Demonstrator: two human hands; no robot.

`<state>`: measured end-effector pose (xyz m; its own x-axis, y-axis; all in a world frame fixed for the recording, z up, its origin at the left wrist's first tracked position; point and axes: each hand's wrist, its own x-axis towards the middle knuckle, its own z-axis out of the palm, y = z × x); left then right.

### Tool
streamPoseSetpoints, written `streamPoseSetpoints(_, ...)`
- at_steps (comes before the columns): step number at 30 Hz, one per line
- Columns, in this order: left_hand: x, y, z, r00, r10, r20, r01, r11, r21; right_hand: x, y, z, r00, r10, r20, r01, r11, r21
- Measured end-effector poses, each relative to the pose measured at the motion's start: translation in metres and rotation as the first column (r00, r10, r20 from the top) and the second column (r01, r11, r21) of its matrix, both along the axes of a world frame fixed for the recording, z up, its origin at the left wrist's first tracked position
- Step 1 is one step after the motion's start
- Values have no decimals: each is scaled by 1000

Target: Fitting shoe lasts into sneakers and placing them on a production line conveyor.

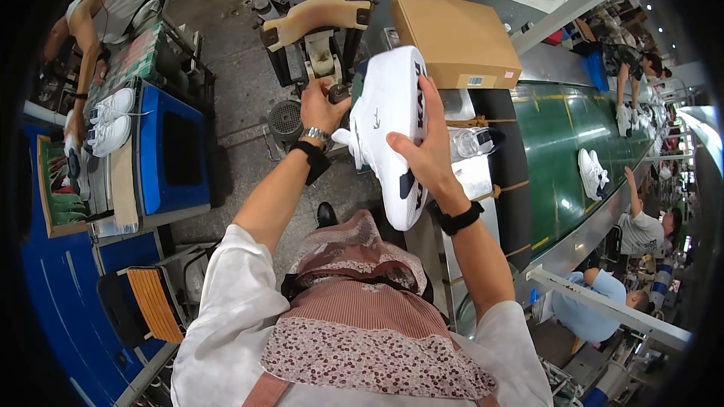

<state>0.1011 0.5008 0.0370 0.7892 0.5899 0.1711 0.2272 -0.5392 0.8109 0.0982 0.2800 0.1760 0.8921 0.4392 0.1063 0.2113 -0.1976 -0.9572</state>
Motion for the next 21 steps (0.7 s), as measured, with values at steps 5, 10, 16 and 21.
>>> streamPoseSetpoints(5,-58,1,-36,998,24,58,-31,990,135,18,27,1,930,137,342,-37,959,-282)
streamPoseSetpoints(10,-113,-32,-50,995,-97,-29,58,777,-627,16,40,-14,865,175,470,39,910,-412)
streamPoseSetpoints(16,-116,-63,1,971,-224,79,146,302,-942,9,36,-20,896,176,407,40,882,-470)
streamPoseSetpoints(21,-99,-62,27,963,-252,92,164,278,-947,3,45,-6,906,147,396,-3,939,-343)
